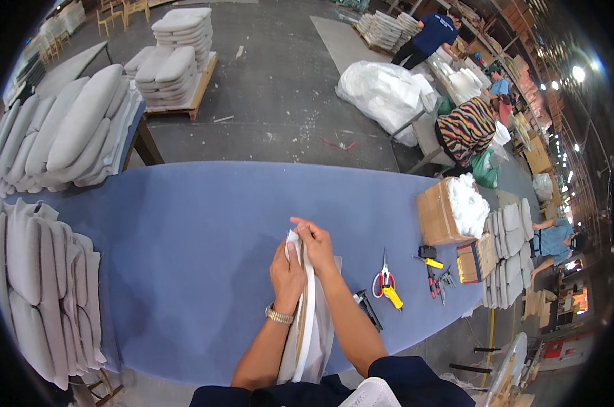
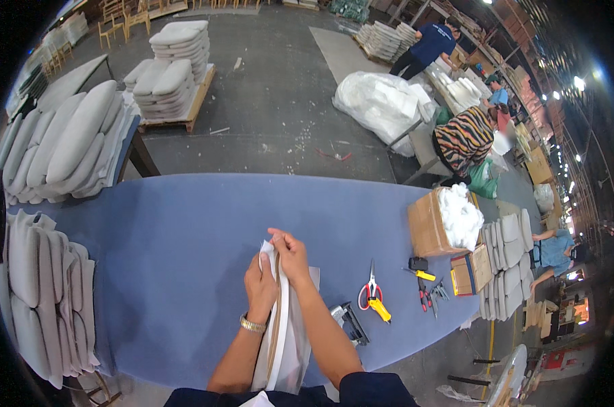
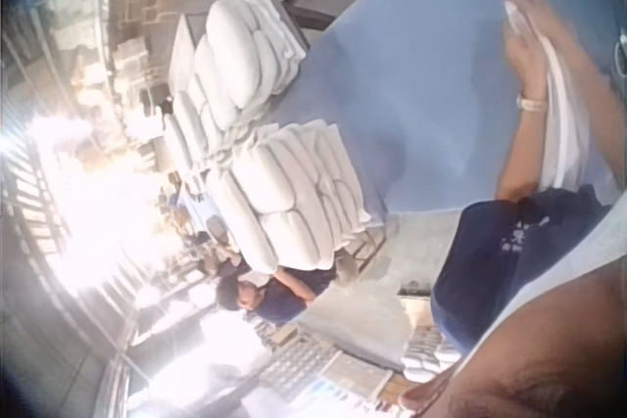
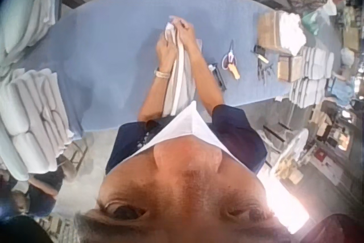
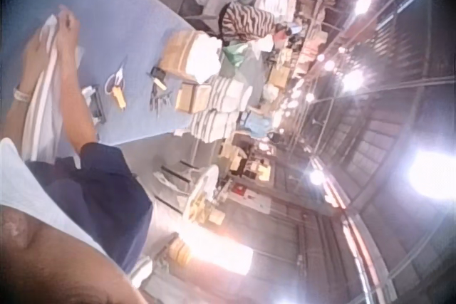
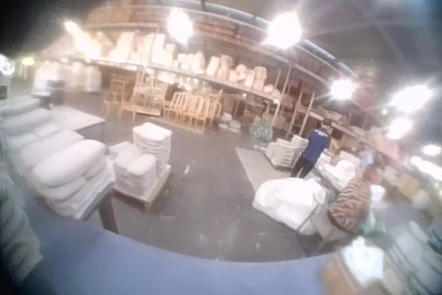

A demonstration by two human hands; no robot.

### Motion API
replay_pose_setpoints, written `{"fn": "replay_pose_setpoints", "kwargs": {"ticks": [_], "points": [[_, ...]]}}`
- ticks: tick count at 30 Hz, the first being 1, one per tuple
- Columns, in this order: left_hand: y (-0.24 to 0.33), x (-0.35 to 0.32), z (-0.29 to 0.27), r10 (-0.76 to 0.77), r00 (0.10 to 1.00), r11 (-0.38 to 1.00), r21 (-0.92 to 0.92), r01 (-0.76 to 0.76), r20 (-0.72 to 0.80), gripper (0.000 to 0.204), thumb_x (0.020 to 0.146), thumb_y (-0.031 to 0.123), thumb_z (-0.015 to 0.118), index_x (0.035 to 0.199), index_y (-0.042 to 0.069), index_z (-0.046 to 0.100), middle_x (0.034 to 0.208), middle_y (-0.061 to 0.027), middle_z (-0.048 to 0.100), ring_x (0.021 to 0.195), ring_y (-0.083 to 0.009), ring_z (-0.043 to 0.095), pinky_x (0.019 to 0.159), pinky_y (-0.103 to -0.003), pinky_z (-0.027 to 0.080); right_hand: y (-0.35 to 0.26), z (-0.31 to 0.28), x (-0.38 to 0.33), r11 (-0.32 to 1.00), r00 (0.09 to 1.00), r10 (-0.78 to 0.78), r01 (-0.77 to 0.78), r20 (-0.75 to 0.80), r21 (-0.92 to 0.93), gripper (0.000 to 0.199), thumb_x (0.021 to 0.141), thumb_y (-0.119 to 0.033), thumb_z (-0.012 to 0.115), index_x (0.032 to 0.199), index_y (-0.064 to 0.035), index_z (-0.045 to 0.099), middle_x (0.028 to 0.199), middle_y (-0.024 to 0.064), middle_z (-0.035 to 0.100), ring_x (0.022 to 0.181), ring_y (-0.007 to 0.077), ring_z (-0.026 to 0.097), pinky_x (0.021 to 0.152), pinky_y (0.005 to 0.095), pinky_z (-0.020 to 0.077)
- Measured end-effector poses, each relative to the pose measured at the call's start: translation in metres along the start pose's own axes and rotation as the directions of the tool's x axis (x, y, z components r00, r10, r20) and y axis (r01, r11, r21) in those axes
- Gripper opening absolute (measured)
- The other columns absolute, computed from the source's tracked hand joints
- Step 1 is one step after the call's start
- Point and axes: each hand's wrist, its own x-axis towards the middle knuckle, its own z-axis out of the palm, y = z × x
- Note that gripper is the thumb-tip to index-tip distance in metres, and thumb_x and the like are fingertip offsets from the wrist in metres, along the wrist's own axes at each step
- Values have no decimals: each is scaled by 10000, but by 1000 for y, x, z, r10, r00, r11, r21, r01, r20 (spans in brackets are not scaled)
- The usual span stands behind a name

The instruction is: The person assembles a cushion by folding white fabric over a foam insert, securing it with a pneumatic staple gun, and trimming excess fabric with scissors. The person repeats this process for multiple cushions on a blue workbench.

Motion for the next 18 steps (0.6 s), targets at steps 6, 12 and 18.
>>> {"fn": "replay_pose_setpoints", "kwargs": {"ticks": [6,12,18], "points": [[-4,-3,13,6,999,995,-95,-9,-34,452,1121,318,415,1322,-4,661,1272,-234,695,1179,-402,663,996,-433,505,5,-14,3,988,992,-119,114,-37,-104,355,1090,-321,584,1191,-23,747,1016,-1,697,859,57,554,768,234,450],[-11,-33,12,174,975,980,-69,-184,-135,431,1122,270,446,1314,-61,644,1285,-242,691,1209,-354,671,1025,-406,505,-5,-17,-36,961,978,-209,208,-17,182,254,1073,-184,564,1106,8,729,1467,154,610,1160,154,611,990,306,494],[-9,-40,8,194,974,973,-105,-206,-116,419,1114,262,463,1284,-68,657,1331,-250,661,1266,-378,625,1069,-434,478,-13,-19,-47,950,952,-304,306,39,-60,253,1045,-166,618,1178,14,736,1488,164,598,1255,197,608,1041,341,481]]}}
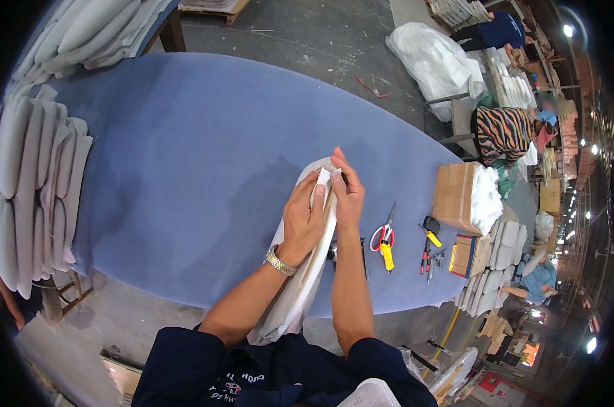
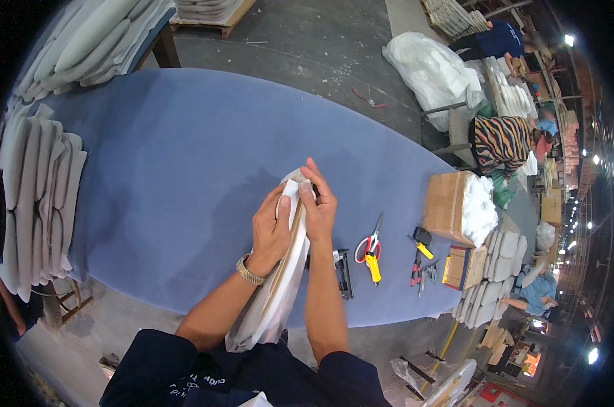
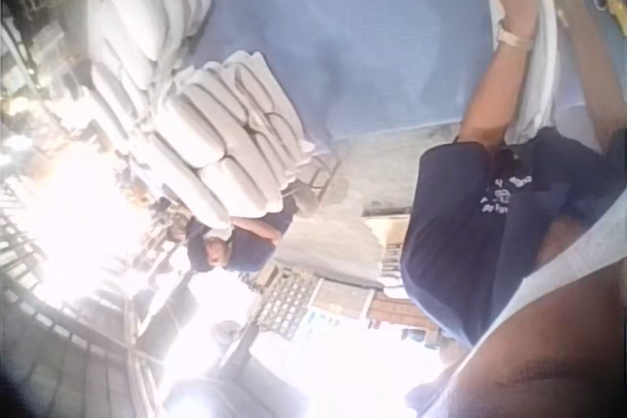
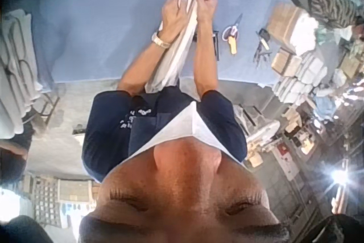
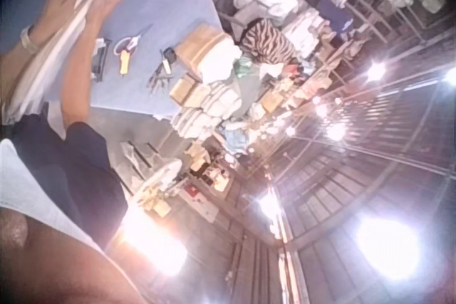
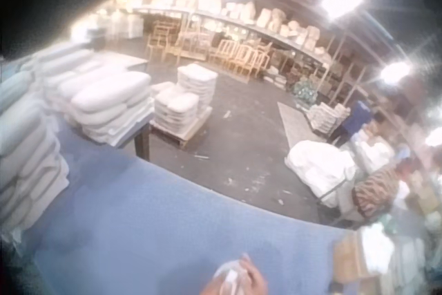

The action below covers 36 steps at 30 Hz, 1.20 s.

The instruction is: The person assembles a cushion by folding white fabric over a foam insert, securing it with a pneumatic staple gun, and trimming excess fabric with scissors. The person repeats this process for multiple cushions on a blue workbench.

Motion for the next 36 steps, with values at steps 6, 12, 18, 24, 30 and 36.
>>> {"fn": "replay_pose_setpoints", "kwargs": {"ticks": [6,12,18,24,30,36], "points": [[5,4,11,68,998,998,18,-67,-20,378,1107,227,485,1238,-66,685,1273,-231,691,1231,-357,635,1052,-429,478,-9,-6,13,988,993,108,-113,-50,-101,253,1060,-188,607,989,23,725,1411,159,655,1137,166,630,973,309,484],[6,8,30,14,1000,999,-50,-15,-12,324,1081,173,522,1218,-56,705,1272,-209,701,1230,-348,632,1067,-432,465,-9,-15,25,962,959,259,-245,-115,121,332,1101,-227,546,873,-5,640,1409,154,640,1035,126,608,894,287,485],[2,4,-1,134,989,991,-4,-134,56,289,1050,91,512,1162,-62,730,1202,-186,742,1266,-346,638,1111,-473,439,0,2,-3,979,993,90,-75,-74,187,403,1137,-281,461,827,-38,542,1461,156,571,1251,202,548,1072,364,411],[1,-2,-23,144,978,985,68,-155,152,309,1068,160,527,1133,-32,759,1198,-148,752,1285,-324,633,1164,-520,374,2,15,-11,987,999,-22,29,-46,157,431,1142,-300,435,801,-55,530,1404,167,580,1490,332,382,1202,486,282],[-16,14,-42,25,943,979,-198,44,333,395,1114,248,462,1196,-15,746,1303,-120,713,1290,-272,622,1171,-465,373,8,10,-15,993,993,-36,48,-114,111,401,1123,-266,490,816,-31,593,1423,160,547,1420,306,443,1187,483,322],[-54,111,-15,-82,807,960,-172,223,585,451,1133,329,443,1318,0,690,1273,-116,694,1152,-198,639,1040,-360,480,7,16,-8,996,985,-68,77,-158,53,351,1103,-223,533,840,-34,670,1443,152,519,1346,265,486,1175,442,352]]}}
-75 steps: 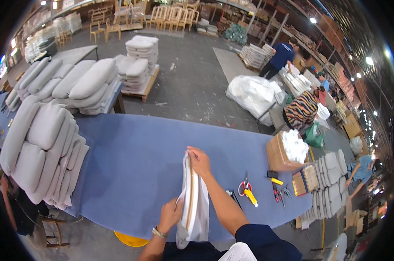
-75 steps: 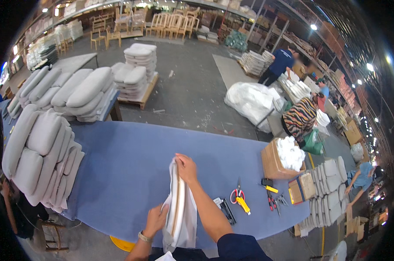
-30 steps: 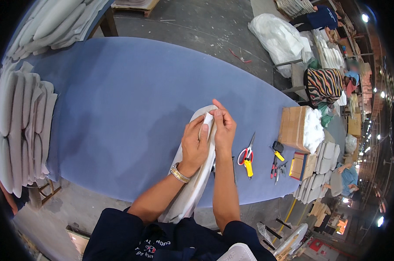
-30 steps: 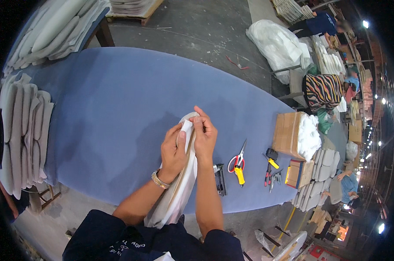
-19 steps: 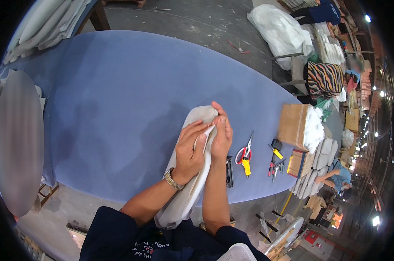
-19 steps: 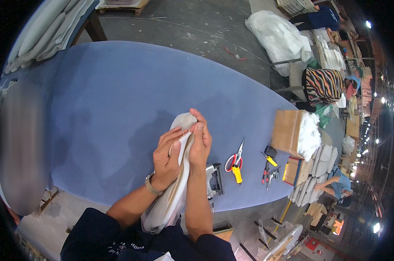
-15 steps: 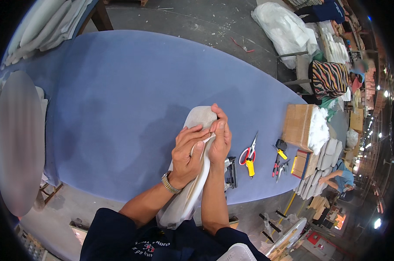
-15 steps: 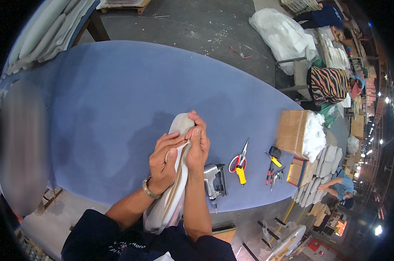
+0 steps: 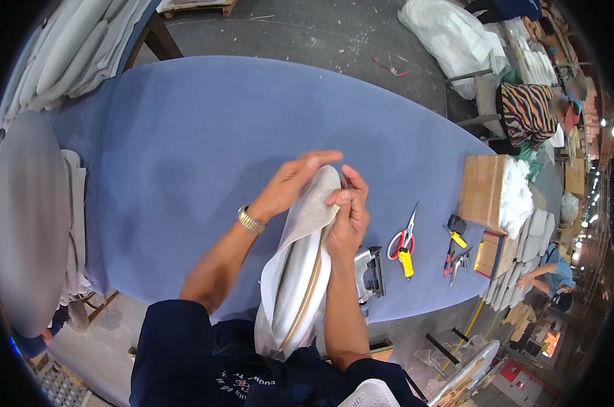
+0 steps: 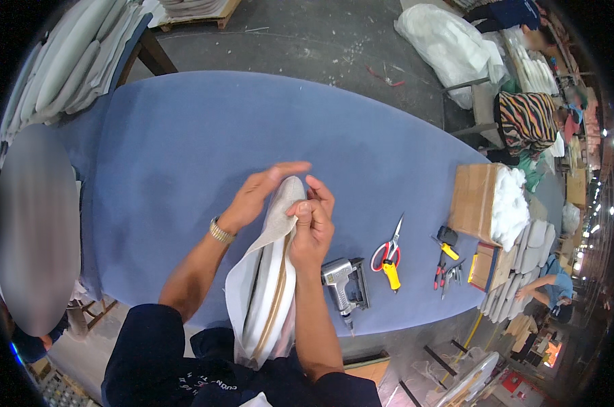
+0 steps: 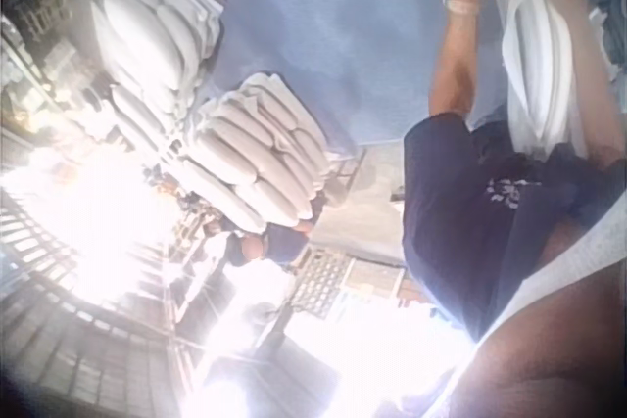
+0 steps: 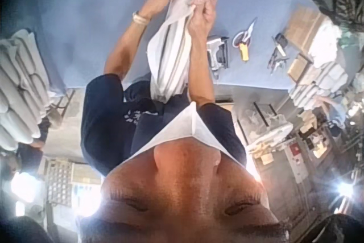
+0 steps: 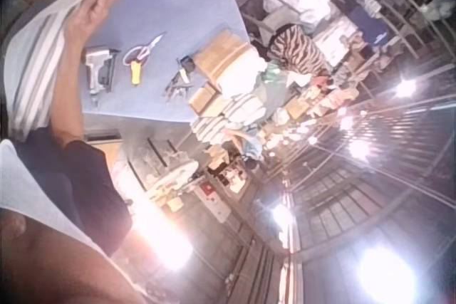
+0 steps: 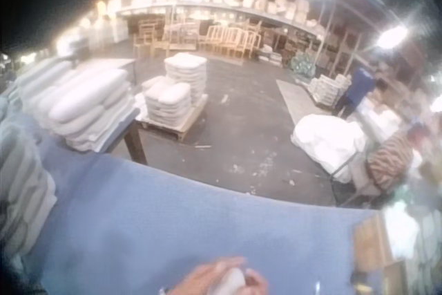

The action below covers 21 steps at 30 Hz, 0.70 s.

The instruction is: The person assembles a cushion by folding white fabric over a foam insert, securing it with a pneumatic staple gun, and trimming excess fabric with scissors. The person repeats this process for multiple cushions on a blue workbench.

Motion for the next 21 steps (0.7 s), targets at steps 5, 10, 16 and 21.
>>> {"fn": "replay_pose_setpoints", "kwargs": {"ticks": [5,10,16,21], "points": [[-4,17,3,-60,985,997,53,52,164,454,1128,348,464,1289,-1,705,1191,-96,704,1058,-159,637,936,-324,517,-3,-2,4,1000,999,17,-16,-30,8,339,1094,-213,545,834,-39,677,1457,159,510,1371,267,464,1184,439,347],[5,15,2,-109,988,990,103,98,110,417,1105,346,534,1216,3,744,1150,-87,716,1030,-151,644,896,-311,521,-2,2,3,996,1000,-8,7,-16,-84,380,1122,-258,494,827,-67,638,1502,133,469,1397,274,441,1201,459,325],[13,6,20,-86,996,992,91,84,13,347,1093,273,549,1194,11,752,1116,-82,722,999,-155,651,885,-315,520,-14,2,-3,992,994,90,-95,-57,-77,419,1112,-300,503,802,-47,627,1489,165,476,1406,297,441,1163,462,367],[20,-2,32,37,999,984,174,-33,-18,291,1055,216,601,1269,63,725,1031,-67,686,922,-151,612,835,-322,500,-19,-7,-11,984,985,172,-173,-33,-31,432,1117,-309,498,785,-48,592,1471,193,486,1347,257,462,1074,415,408]]}}
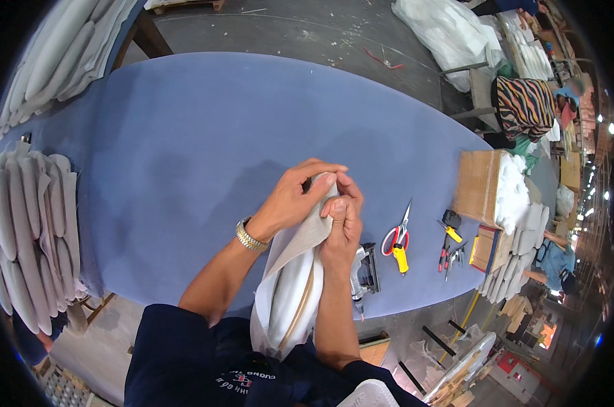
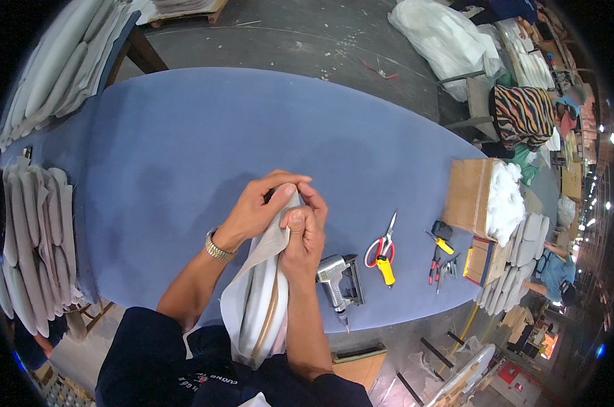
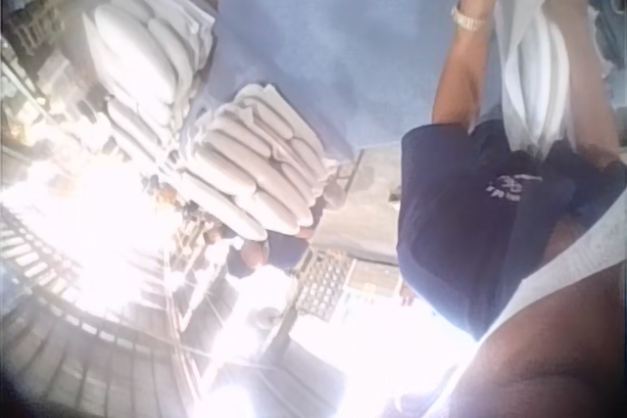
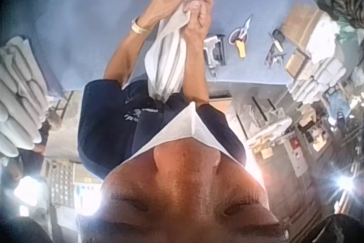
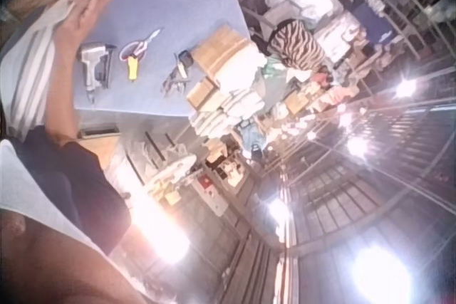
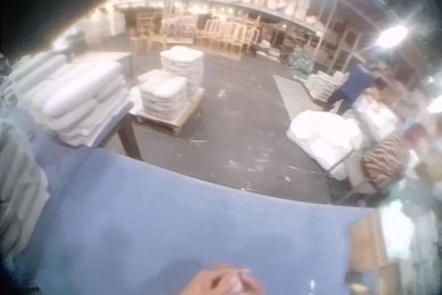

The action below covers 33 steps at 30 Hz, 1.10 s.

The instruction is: The person assembles a cushion by folding white fabric over a foam insert, securing it with a pneumatic staple gun, and trimming excess fabric with scissors. The person repeats this process for multiple cushions on a blue workbench.

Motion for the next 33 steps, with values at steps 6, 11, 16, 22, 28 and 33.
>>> {"fn": "replay_pose_setpoints", "kwargs": {"ticks": [6,11,16,22,28,33], "points": [[1,-7,5,48,999,994,97,-46,-21,358,1024,163,625,1376,113,665,1031,-57,645,941,-158,566,851,-327,474,-3,-2,-6,1000,1000,5,-5,15,-7,425,1115,-311,507,795,-45,589,1469,217,510,1303,216,467,1013,388,423],[2,-11,12,26,999,994,111,-21,-42,434,1001,117,620,1434,103,617,1141,-85,631,1029,-194,577,943,-331,471,4,-10,-11,999,1000,27,-27,12,24,419,1107,-332,528,833,-29,618,1504,216,502,1306,236,504,1062,398,419],[-4,-10,13,13,999,994,109,-9,-38,496,979,63,603,1474,85,573,1246,-113,622,1153,-223,577,1042,-350,449,14,-36,-25,994,993,106,-105,-49,13,329,1093,-281,548,1031,10,689,1469,205,587,1384,298,525,1167,414,372],[9,-8,15,-12,999,998,54,14,-40,521,971,91,621,1484,48,545,1282,-149,614,1188,-283,576,1057,-386,453,67,-142,-111,720,988,70,-145,-138,-678,454,903,-155,760,1328,-68,628,1370,206,622,1269,385,614,1073,427,498],[3,-14,19,39,998,997,67,-36,-43,547,966,107,630,1501,48,531,1320,-154,610,1237,-293,555,1089,-407,432,103,-189,-156,301,906,393,-291,-160,-908,773,826,-167,816,1481,-70,417,1366,238,580,1220,420,601,1002,483,523],[2,-17,15,28,998,997,68,-24,-55,570,961,112,634,1516,56,517,1391,-176,591,1308,-314,533,1128,-419,411,96,-183,-127,315,895,397,-339,-201,-887,777,817,-180,808,1480,-52,424,1195,218,662,1115,379,667,957,461,531]]}}
